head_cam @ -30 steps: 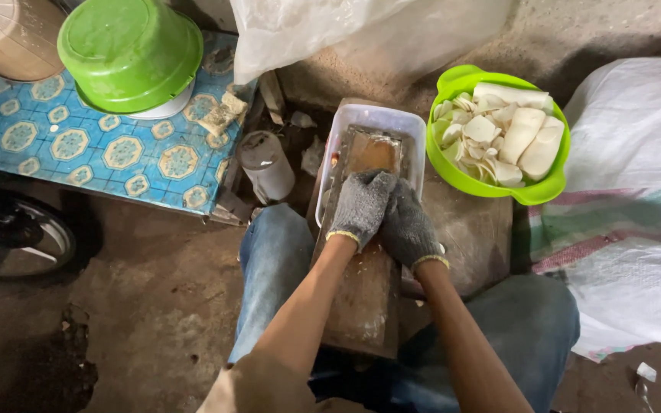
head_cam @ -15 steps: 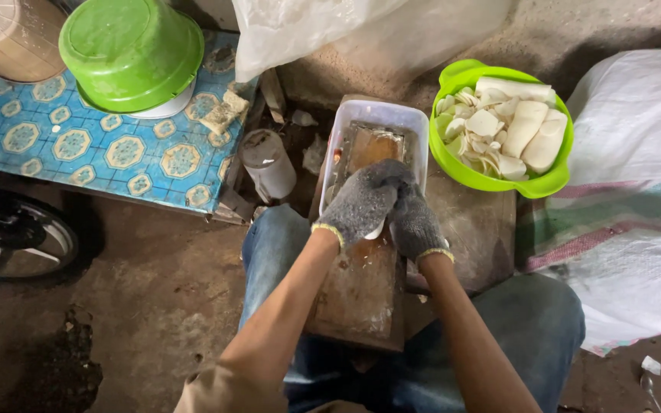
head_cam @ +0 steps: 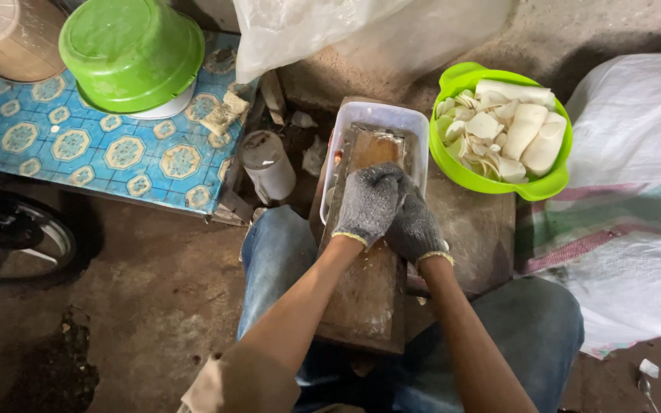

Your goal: Slicing root vegetables using a manual wooden slicer

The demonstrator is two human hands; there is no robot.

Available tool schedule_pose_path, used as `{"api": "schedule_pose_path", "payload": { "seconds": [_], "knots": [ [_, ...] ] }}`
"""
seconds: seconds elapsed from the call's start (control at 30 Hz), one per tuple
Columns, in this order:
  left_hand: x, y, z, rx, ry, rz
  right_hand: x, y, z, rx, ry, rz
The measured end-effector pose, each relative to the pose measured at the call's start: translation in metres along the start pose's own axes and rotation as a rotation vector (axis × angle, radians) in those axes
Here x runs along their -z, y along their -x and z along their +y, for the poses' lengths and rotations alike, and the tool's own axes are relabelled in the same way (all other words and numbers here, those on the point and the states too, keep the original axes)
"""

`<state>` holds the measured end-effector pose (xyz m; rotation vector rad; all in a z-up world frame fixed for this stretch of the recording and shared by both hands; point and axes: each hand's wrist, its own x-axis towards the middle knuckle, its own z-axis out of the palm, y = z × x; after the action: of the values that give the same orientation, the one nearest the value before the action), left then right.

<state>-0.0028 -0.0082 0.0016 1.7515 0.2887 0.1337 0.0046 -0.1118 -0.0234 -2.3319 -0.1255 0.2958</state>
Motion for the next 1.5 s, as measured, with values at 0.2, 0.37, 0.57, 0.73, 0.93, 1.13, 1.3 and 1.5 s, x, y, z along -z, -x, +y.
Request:
{"api": "schedule_pose_path", "payload": {
  "seconds": [0.2,0.37,0.57,0.73,0.93,1.13,1.3,1.5],
  "knots": [
    [-0.001,-0.001,0.003,-0.085,0.053,0.08,-0.001,-0.006,0.01,-0.043,-0.054,0.019],
    [-0.008,-0.003,-0.001,-0.18,0.091,0.107,-0.007,-0.007,0.027,-0.023,-0.079,-0.02],
    [-0.012,-0.007,0.0,-0.178,0.028,0.163,-0.003,-0.003,0.019,0.03,-0.092,-0.031],
    [-0.011,-0.025,-0.003,-0.219,-0.015,0.185,-0.008,-0.011,0.028,0.017,-0.07,-0.009],
    [-0.021,-0.042,-0.008,-0.18,-0.069,0.196,-0.008,-0.007,0.03,0.109,-0.096,0.034],
    [-0.029,-0.061,-0.016,-0.176,-0.05,0.199,-0.006,-0.003,0.026,0.114,-0.081,0.078],
    [-0.035,-0.085,-0.023,-0.116,-0.095,0.197,-0.002,-0.001,0.018,0.061,-0.062,0.105],
    [-0.046,-0.116,-0.039,-0.083,-0.099,0.185,-0.01,-0.009,0.028,-0.033,-0.063,0.075]
  ]
}}
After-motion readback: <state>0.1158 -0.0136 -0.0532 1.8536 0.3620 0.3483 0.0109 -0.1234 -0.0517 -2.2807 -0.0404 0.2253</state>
